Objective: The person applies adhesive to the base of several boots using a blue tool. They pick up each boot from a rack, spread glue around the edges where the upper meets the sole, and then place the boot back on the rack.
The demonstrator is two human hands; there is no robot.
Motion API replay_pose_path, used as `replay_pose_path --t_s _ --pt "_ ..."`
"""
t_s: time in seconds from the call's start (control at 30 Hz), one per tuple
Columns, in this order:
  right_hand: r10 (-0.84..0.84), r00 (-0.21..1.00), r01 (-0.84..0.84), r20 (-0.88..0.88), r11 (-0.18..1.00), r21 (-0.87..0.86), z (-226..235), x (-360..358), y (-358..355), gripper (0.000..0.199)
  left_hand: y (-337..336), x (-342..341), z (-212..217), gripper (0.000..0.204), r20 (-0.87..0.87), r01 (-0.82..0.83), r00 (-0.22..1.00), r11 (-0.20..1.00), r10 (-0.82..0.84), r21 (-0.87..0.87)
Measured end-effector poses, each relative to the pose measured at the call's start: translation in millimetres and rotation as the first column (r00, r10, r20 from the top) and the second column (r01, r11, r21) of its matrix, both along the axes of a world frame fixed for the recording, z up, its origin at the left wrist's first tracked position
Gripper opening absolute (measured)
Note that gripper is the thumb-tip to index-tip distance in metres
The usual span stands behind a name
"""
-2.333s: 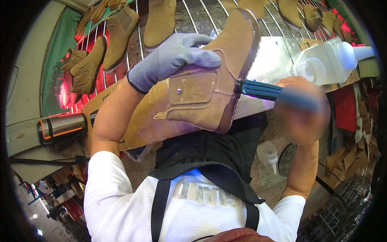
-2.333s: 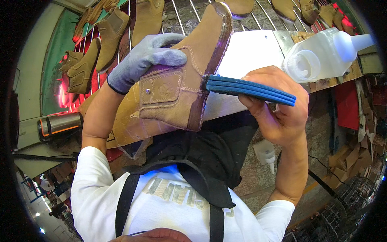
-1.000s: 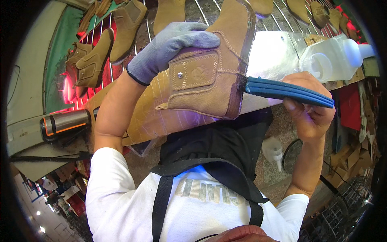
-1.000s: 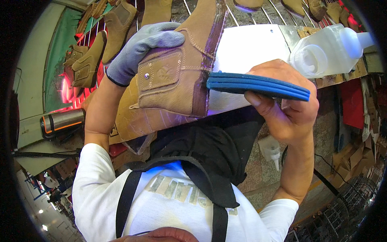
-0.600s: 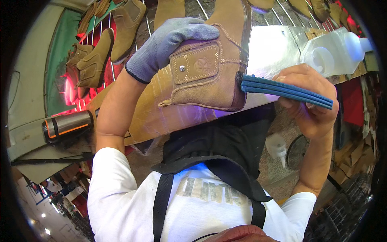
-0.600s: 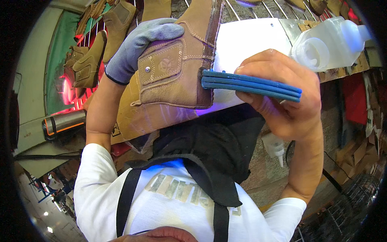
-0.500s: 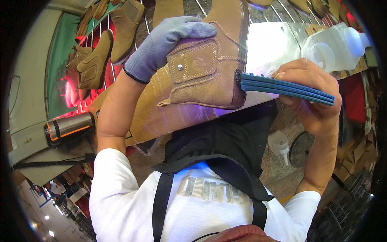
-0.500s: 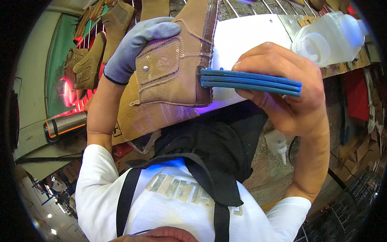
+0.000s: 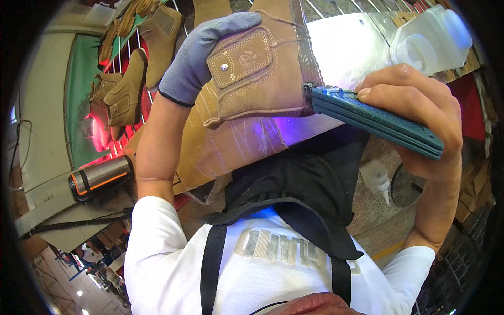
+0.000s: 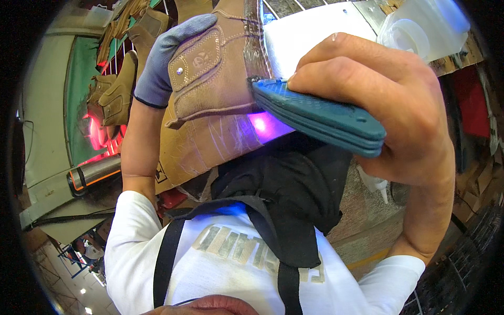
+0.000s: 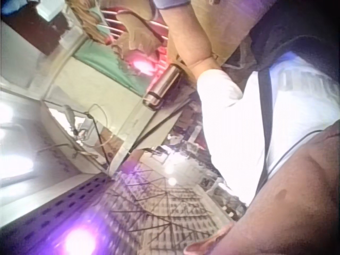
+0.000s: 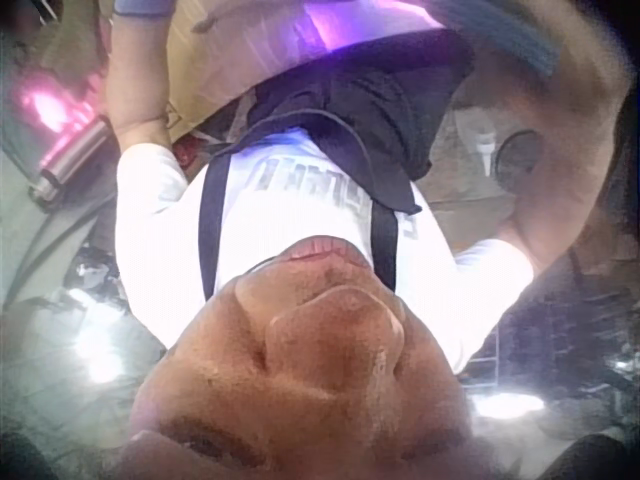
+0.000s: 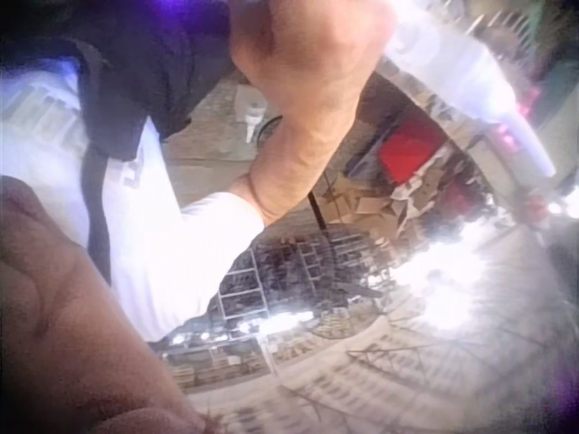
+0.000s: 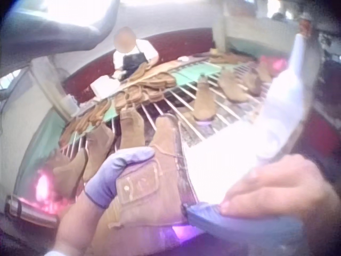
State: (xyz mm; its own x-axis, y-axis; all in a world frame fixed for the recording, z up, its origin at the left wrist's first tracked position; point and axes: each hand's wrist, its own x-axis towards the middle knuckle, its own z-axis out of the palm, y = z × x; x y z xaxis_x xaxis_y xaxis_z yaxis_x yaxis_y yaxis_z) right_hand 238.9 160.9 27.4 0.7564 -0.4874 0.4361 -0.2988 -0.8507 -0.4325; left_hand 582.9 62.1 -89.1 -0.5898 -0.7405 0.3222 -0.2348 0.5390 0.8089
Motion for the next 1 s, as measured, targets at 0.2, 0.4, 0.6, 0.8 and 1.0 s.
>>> replay_pose_path --t_s 0.2,0.4,0.6,0.8,1.0 --pt "-0.019 0.998 0.015 -0.064 0.998 -0.066 6.3 3.9 6.7 0.034 8.8 -22.9 26.4 0.032 -0.341 0.056 0.885 0.654 0.317 0.754" --pt "-0.128 0.987 0.117 -0.095 0.987 -0.114 15.9 10.8 18.7 0.031 5.1 -21.4 26.1 0.023 -0.392 0.193 0.767 0.399 0.508 0.896" --pt "-0.265 0.962 0.251 -0.062 0.951 -0.179 17.4 20.9 36.3 0.030 10.0 -23.0 26.2 0.025 -0.429 0.112 0.770 0.561 0.473 0.820" --pt "-0.062 0.998 0.058 -0.001 0.941 -0.333 2.5 9.6 20.6 0.034 -7.0 -12.3 8.8 0.034 -0.533 0.280 0.774 0.569 0.343 0.773" --pt "-0.043 0.998 0.058 0.042 0.874 -0.482 -11.5 16.3 13.8 0.032 -10.4 -5.8 2.7 0.033 -0.533 0.235 0.755 0.602 0.382 0.763"
